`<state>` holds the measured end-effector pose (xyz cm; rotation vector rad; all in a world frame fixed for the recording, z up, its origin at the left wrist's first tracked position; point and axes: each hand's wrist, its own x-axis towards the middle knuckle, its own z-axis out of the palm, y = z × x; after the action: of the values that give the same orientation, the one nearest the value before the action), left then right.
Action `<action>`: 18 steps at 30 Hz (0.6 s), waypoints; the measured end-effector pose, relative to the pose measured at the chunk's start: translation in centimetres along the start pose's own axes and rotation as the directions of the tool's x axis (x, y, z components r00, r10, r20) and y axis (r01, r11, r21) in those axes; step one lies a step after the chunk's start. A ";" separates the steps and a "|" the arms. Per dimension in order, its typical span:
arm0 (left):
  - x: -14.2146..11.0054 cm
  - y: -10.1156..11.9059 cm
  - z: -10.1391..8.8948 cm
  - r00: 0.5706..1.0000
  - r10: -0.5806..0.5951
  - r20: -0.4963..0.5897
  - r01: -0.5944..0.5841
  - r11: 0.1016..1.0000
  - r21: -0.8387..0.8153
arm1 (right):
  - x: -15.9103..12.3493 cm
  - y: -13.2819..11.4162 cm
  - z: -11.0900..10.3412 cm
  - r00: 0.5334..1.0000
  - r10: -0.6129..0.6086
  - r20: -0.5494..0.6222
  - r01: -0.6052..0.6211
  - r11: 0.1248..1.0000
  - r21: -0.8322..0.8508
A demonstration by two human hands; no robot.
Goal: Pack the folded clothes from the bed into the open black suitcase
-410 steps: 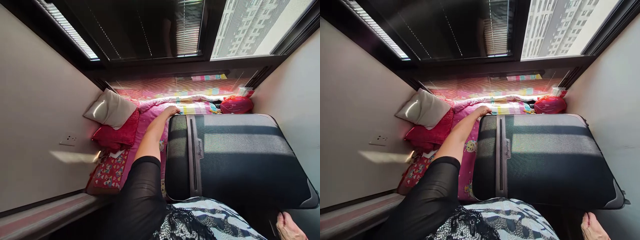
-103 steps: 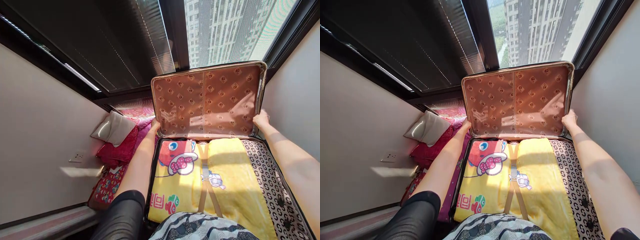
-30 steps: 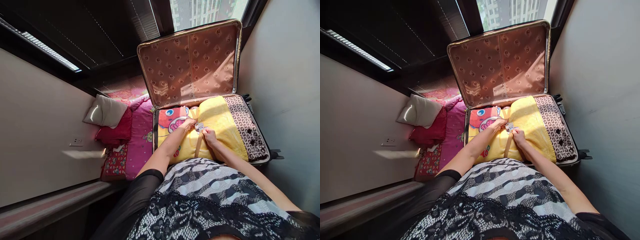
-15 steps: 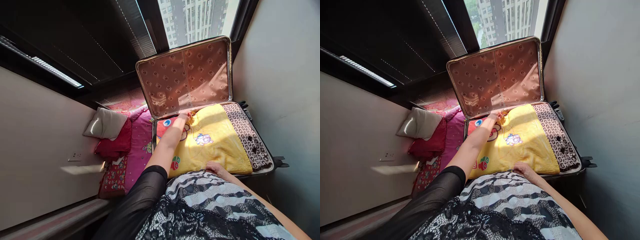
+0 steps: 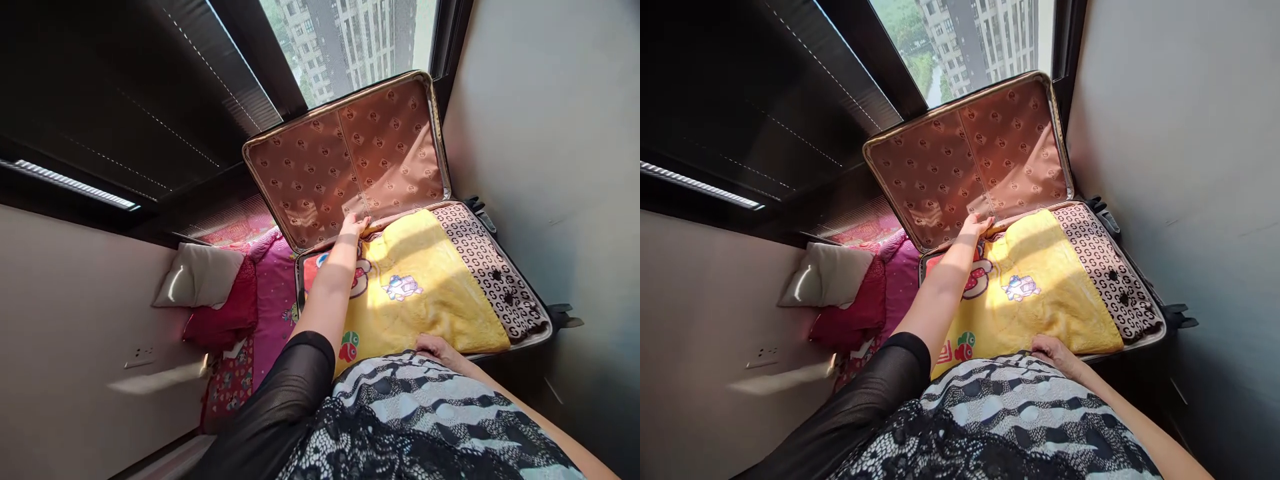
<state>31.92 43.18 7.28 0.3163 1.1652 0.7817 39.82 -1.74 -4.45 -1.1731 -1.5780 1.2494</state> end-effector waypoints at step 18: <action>-15.5 -5.6 -13.1 0.995 -0.071 0.074 0.076 0.995 -0.058 | 0.8 -3.6 -2.1 0.996 0.067 0.060 -0.062 0.995 -0.081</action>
<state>19.43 26.35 9.69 0.2473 1.0777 0.7345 40.97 -0.72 -0.50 -1.2545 -1.6608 1.2860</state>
